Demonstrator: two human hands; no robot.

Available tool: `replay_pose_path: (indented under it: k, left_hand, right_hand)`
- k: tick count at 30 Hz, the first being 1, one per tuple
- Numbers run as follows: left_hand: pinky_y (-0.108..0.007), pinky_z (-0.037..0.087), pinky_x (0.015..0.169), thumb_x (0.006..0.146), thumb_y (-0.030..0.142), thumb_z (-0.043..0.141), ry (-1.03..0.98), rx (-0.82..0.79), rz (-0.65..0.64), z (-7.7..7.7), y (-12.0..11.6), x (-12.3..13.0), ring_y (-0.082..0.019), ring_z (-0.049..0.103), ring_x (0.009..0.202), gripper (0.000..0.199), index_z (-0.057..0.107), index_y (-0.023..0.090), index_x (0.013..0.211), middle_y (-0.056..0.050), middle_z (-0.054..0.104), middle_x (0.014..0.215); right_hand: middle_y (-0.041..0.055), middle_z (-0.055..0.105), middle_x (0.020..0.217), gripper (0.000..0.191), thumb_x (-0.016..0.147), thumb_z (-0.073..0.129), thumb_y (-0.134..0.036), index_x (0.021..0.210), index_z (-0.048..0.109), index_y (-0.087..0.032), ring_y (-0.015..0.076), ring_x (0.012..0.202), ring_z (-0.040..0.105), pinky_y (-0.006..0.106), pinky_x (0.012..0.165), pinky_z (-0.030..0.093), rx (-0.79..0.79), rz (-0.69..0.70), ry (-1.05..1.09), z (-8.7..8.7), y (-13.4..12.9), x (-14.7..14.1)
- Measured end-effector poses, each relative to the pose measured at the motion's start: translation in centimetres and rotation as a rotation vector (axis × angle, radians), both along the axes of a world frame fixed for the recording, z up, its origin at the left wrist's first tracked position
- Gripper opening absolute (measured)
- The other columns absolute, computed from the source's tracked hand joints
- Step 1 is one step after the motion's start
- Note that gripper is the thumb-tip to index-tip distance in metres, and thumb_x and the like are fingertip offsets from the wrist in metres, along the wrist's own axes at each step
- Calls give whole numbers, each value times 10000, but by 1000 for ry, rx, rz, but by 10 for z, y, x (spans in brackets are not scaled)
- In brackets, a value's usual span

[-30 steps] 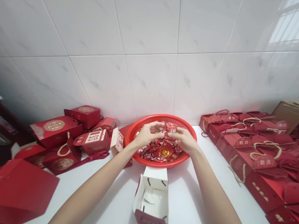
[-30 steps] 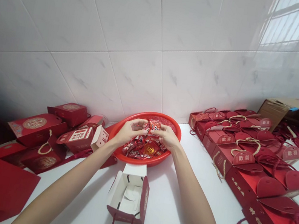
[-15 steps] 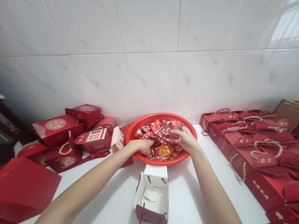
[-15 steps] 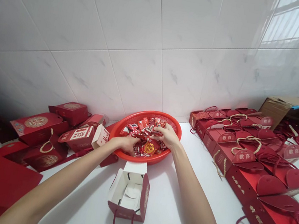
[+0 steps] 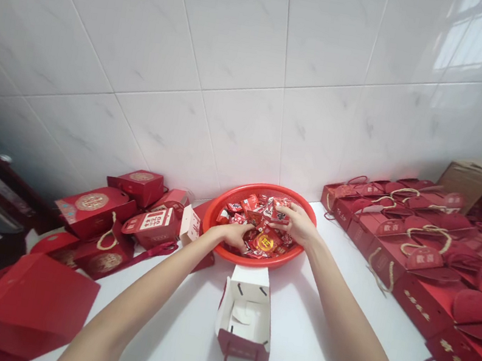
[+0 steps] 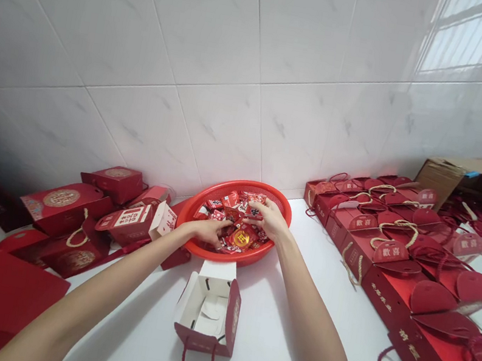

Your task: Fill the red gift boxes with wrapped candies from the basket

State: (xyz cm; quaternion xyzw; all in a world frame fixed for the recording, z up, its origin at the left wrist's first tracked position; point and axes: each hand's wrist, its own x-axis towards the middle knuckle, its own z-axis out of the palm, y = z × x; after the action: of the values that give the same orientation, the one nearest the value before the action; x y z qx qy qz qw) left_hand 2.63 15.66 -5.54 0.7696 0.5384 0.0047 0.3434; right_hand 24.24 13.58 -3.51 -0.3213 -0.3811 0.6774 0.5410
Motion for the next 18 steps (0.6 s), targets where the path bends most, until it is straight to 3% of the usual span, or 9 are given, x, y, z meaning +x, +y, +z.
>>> replay_pose_path:
  k: [3,4,5,9,11,18]
  left_hand:
    - [-318,549,770,870,373,692,-33,-26,11,-2,1,-1,-180,662,864,341,637,150,1121,-59,692,1016]
    - [-329,552,755,904,377,655,-46,-35,18,-2,1,-1,-175,656,835,288,647,142,1070,-51,685,989]
    - [-319,548,720,884,366,677,-60,-45,27,-2,0,-1,-169,649,786,257,658,142,1009,-32,681,930]
    - [-249,451,527,579,158,814,-157,-55,77,1,-3,0,-135,551,536,277,637,182,791,62,580,622]
    - [-246,430,508,559,131,773,-241,-27,112,3,-3,2,-125,520,498,268,606,188,761,71,553,597]
    - [-281,514,737,592,218,748,-636,184,224,9,1,6,-159,625,780,328,515,200,822,37,603,821]
  right_hand:
    - [21,635,878,122,702,781,-188,746,668,-190,164,799,612,321,609,640,-21,-25,0,1,1,0]
    - [24,638,891,109,707,778,-193,745,676,-192,166,813,607,318,610,641,-25,-37,3,1,2,0]
    - [26,644,912,101,707,777,-195,744,682,-194,169,835,603,314,617,641,-27,-47,8,2,2,-1]
    - [25,655,996,89,698,770,-199,723,685,-200,180,944,583,302,661,641,-18,-69,32,1,3,-1]
    - [22,655,974,88,697,764,-203,704,677,-197,182,948,582,304,664,640,-17,-78,39,1,3,-1]
    - [15,678,926,110,683,764,-214,738,669,-207,187,879,627,306,627,626,-32,-149,69,1,5,0]
